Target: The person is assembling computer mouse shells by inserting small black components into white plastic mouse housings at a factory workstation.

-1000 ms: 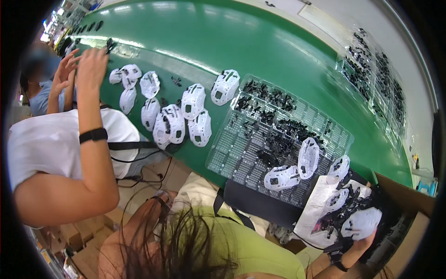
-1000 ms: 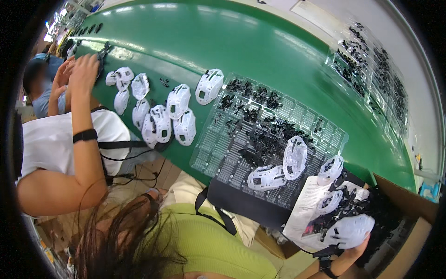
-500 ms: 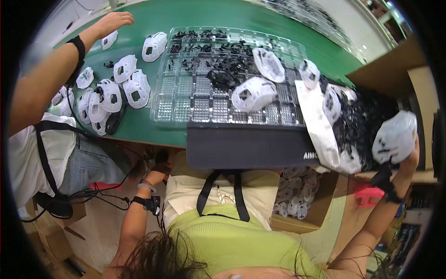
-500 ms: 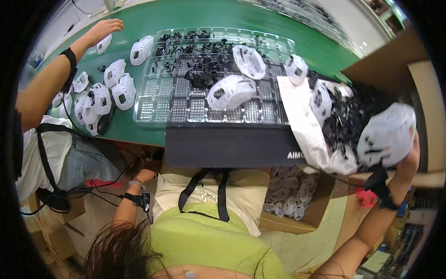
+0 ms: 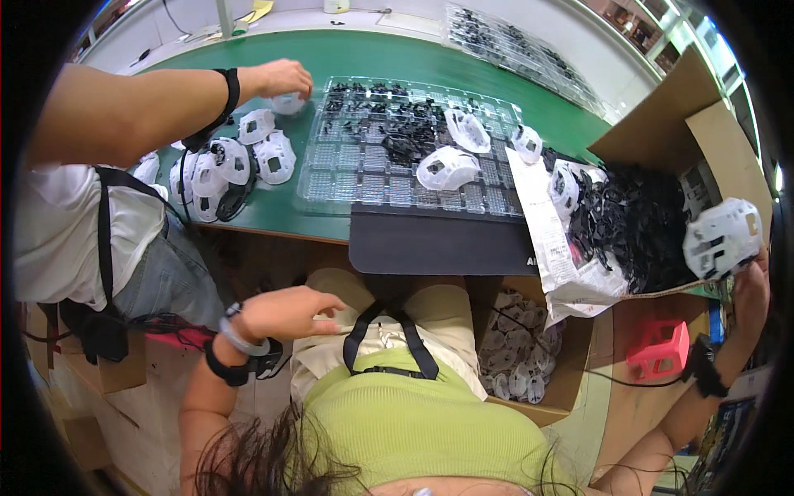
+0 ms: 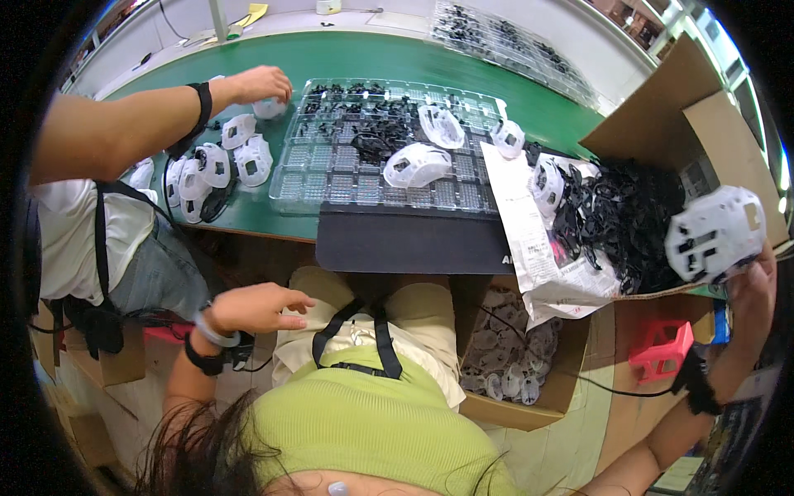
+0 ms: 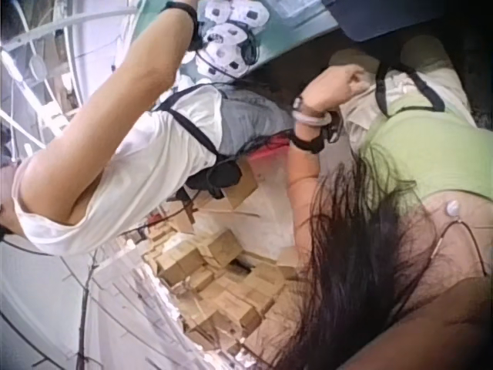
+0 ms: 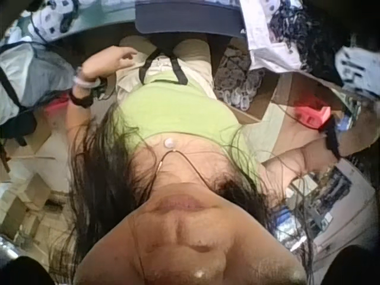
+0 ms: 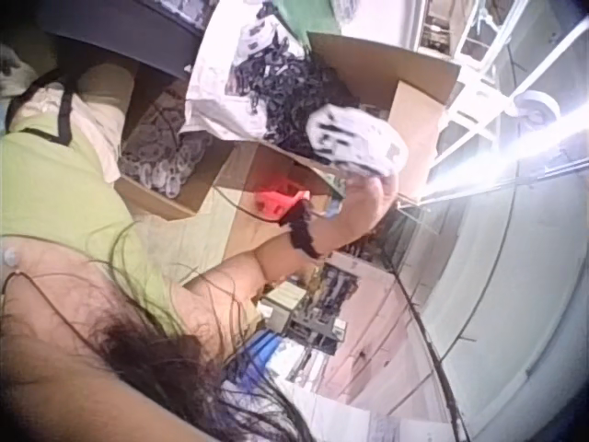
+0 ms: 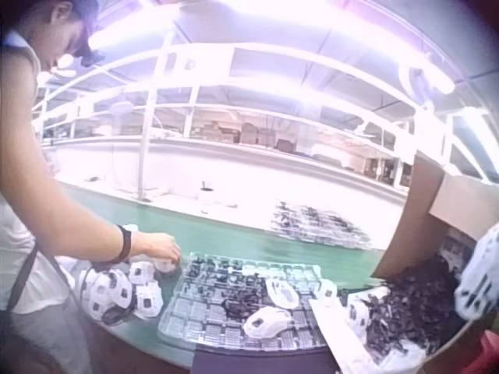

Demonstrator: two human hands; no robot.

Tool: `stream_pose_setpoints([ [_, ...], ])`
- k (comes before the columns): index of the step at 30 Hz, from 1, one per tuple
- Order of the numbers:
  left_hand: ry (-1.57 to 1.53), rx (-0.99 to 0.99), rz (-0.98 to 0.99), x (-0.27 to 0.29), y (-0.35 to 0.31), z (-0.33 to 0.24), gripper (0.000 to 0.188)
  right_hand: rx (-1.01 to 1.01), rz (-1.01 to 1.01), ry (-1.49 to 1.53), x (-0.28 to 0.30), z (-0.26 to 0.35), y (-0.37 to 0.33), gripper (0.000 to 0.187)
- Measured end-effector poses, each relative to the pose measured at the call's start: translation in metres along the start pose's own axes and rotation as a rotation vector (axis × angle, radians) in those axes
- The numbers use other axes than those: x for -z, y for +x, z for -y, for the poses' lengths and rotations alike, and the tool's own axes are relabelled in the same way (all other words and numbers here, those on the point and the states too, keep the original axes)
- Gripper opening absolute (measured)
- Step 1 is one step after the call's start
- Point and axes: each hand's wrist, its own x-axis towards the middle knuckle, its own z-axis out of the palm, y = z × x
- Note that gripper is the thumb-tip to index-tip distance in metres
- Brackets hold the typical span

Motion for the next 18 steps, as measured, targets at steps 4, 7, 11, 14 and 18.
stream_pose_setpoints([
  [4, -0.462, -0.262, -0.069, 0.047, -0.012, -0.049, 0.073, -0.113, 0.483, 0.242, -0.148, -0.033, -0.005, 0.035],
  [7, -0.868, -0.568, -0.328, 0.040, 0.017, -0.048, 0.095, -0.274, 0.674, 0.672, -0.300, -0.039, -0.024, 0.039],
  [11, -1.497, -0.553, -0.663, 0.032, 0.052, -0.041, 0.058, -0.461, 0.824, 0.810, -0.385, -0.059, -0.053, 0.022],
  [14, -1.563, -0.610, -0.891, 0.035, 0.043, -0.017, 0.042, -0.574, 1.119, 0.468, -0.399, -0.055, -0.038, 0.028],
  [18, -1.537, -0.477, -1.224, 0.057, 0.012, 0.013, 0.038, 0.144, 0.878, -0.212, -0.391, -0.056, 0.015, 0.021],
])
